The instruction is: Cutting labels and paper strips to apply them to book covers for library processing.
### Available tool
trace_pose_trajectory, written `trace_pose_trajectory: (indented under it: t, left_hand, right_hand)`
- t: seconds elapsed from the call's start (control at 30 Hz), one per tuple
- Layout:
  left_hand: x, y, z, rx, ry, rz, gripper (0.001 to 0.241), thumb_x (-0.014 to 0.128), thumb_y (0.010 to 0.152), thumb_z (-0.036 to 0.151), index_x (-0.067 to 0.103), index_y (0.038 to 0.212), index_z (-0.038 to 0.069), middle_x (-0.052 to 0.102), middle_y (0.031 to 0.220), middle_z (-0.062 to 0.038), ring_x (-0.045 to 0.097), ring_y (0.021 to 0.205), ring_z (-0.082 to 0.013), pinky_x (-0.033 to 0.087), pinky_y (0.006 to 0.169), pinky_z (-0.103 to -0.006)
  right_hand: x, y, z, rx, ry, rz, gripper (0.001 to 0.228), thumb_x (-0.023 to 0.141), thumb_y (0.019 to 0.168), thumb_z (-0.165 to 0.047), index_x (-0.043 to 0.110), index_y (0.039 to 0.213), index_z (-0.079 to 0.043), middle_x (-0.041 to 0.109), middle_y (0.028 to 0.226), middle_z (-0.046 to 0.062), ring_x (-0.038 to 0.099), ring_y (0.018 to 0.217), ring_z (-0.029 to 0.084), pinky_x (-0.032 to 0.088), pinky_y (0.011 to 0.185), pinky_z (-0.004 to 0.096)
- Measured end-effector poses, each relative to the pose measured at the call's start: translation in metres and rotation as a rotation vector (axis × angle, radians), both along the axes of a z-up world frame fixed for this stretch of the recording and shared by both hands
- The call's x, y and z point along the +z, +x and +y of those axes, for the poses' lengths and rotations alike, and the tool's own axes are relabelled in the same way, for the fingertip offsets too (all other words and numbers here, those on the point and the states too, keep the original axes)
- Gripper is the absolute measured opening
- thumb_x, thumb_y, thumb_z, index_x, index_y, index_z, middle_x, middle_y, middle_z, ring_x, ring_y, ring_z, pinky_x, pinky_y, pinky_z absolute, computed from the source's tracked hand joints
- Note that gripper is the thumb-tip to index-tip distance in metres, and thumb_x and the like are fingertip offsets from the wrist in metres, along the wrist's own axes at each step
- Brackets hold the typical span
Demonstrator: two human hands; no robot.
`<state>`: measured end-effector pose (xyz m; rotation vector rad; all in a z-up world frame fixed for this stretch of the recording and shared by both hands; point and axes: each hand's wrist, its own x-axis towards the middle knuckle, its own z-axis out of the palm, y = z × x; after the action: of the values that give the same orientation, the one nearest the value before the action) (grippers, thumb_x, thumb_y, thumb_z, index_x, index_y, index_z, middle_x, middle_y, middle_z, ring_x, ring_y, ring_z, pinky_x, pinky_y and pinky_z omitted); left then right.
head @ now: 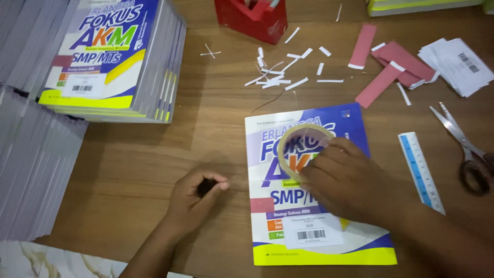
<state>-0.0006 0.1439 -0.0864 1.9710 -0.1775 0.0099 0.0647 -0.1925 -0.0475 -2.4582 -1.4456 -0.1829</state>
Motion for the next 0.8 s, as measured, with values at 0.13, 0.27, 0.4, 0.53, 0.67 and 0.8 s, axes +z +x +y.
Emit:
trace_pose_trajectory:
  t: [0.13,0.27,0.4,0.53,0.67,0.8]
  left_hand:
    - [-0.004,0.001,0.003,-0.026,0.095,0.063,0.005,0.073,0.091,0.016,0.069,0.092,0.013,0.064,0.079,-0.001,0.056,0.062,-0.0106,0.046,0.055,-0.0268]
    - [0.000,0.000,0.001,0.012,0.042,0.043,0.010,0.075,0.086,0.009,0.073,0.096,0.008,0.072,0.088,-0.002,0.064,0.074,-0.0124,0.052,0.069,-0.0260]
    - [-0.001,0.002,0.003,-0.016,0.105,-0.001,0.008,0.073,0.088,0.013,0.071,0.095,0.011,0.070,0.083,-0.001,0.062,0.069,-0.0111,0.050,0.064,-0.0253]
    - [-0.003,0.001,0.002,-0.017,0.057,0.050,0.008,0.075,0.086,0.009,0.071,0.093,0.009,0.068,0.078,-0.001,0.057,0.062,-0.0092,0.047,0.057,-0.0242]
    - [0.002,0.001,0.000,-0.019,0.060,-0.030,0.010,0.074,0.086,0.007,0.070,0.095,0.009,0.071,0.087,-0.002,0.064,0.074,-0.0114,0.051,0.069,-0.0249]
    - [0.000,0.002,0.000,-0.038,0.057,-0.058,0.012,0.075,0.086,0.007,0.070,0.096,0.009,0.072,0.090,-0.003,0.067,0.078,-0.0126,0.054,0.073,-0.0264]
  right_hand:
    - [-0.004,-0.014,-0.005,-0.093,0.093,0.007,0.020,0.075,0.086,-0.028,0.072,0.099,-0.012,0.073,0.099,0.007,0.065,0.095,0.023,0.046,0.106,0.049]
    - [-0.003,-0.047,-0.025,-0.170,0.166,0.111,0.053,0.090,0.068,-0.043,0.072,0.107,-0.011,0.071,0.111,0.011,0.066,0.106,0.030,0.053,0.094,0.049]
    - [-0.007,-0.077,-0.039,-0.178,0.069,0.273,0.066,0.090,0.071,-0.061,0.073,0.119,-0.018,0.073,0.109,0.006,0.066,0.102,0.025,0.057,0.082,0.043]
    - [-0.003,-0.076,-0.037,-0.173,-0.101,0.484,0.068,0.080,0.084,-0.059,0.064,0.137,-0.019,0.068,0.128,0.009,0.064,0.111,0.028,0.052,0.087,0.049]
    - [-0.005,-0.079,-0.034,-0.261,-0.149,0.636,0.065,0.081,0.084,-0.052,0.064,0.138,-0.019,0.065,0.130,0.006,0.059,0.119,0.025,0.055,0.089,0.044]
    - [-0.020,-0.083,-0.035,-0.256,-0.049,0.539,0.063,0.087,0.078,-0.049,0.069,0.129,-0.017,0.067,0.122,0.008,0.063,0.107,0.024,0.057,0.080,0.040]
